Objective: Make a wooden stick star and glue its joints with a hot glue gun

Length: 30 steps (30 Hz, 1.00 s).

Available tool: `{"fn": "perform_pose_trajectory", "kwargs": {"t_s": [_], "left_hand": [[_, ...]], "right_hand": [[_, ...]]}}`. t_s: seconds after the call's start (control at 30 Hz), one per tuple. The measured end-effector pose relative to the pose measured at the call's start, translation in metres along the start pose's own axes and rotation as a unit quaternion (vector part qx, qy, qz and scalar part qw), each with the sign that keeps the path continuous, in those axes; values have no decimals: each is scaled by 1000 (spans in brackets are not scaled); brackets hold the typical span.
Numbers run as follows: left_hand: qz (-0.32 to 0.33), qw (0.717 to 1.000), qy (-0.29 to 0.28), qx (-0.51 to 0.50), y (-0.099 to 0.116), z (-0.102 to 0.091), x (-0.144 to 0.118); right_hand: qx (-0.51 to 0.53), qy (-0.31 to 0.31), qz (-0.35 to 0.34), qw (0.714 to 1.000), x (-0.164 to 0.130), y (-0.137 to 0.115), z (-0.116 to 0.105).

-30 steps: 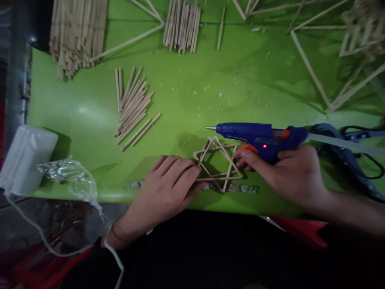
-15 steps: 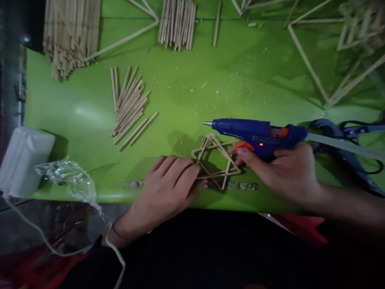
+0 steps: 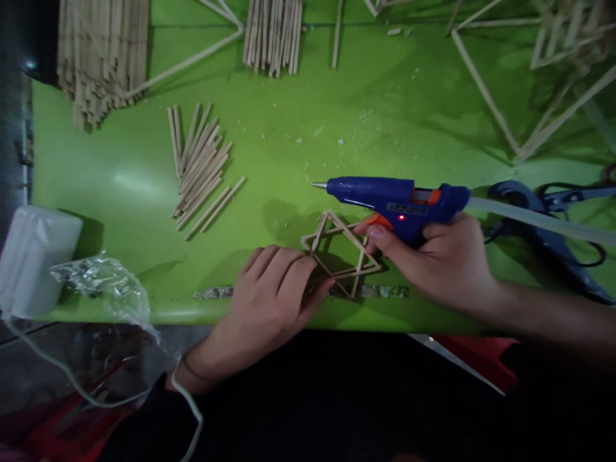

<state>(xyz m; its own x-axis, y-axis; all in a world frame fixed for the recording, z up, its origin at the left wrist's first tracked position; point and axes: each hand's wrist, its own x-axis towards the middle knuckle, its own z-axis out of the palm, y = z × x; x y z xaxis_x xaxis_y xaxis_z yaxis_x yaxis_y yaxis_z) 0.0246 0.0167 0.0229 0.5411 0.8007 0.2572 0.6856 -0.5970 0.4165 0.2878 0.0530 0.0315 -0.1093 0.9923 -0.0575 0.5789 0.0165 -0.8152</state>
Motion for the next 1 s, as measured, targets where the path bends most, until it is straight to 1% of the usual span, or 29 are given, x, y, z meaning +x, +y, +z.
{"fn": "perform_pose_trajectory", "kwargs": {"t_s": [0.13,0.3,0.53,0.67,0.8,0.93,1.0], "left_hand": [[-15,1000,5,-5,2,1,-1],[-12,1000,1,10,3,0,-1],[-7,999,14,28,4,3,-2],[6,999,11,45,5,4,-3],[6,999,6,43,5,4,-4],[1,999,8,37,5,3,-5],[-2,999,5,32,4,1,-6]], "right_hand": [[5,11,5,1000,-1,1,2],[6,12,7,1000,-1,0,2],[17,14,-17,1000,0,-1,1],[57,14,-1,998,0,-1,2],[88,18,6,996,-1,-3,3],[140,50,26,989,-4,-2,1],[149,52,39,987,-5,-2,-3]]}}
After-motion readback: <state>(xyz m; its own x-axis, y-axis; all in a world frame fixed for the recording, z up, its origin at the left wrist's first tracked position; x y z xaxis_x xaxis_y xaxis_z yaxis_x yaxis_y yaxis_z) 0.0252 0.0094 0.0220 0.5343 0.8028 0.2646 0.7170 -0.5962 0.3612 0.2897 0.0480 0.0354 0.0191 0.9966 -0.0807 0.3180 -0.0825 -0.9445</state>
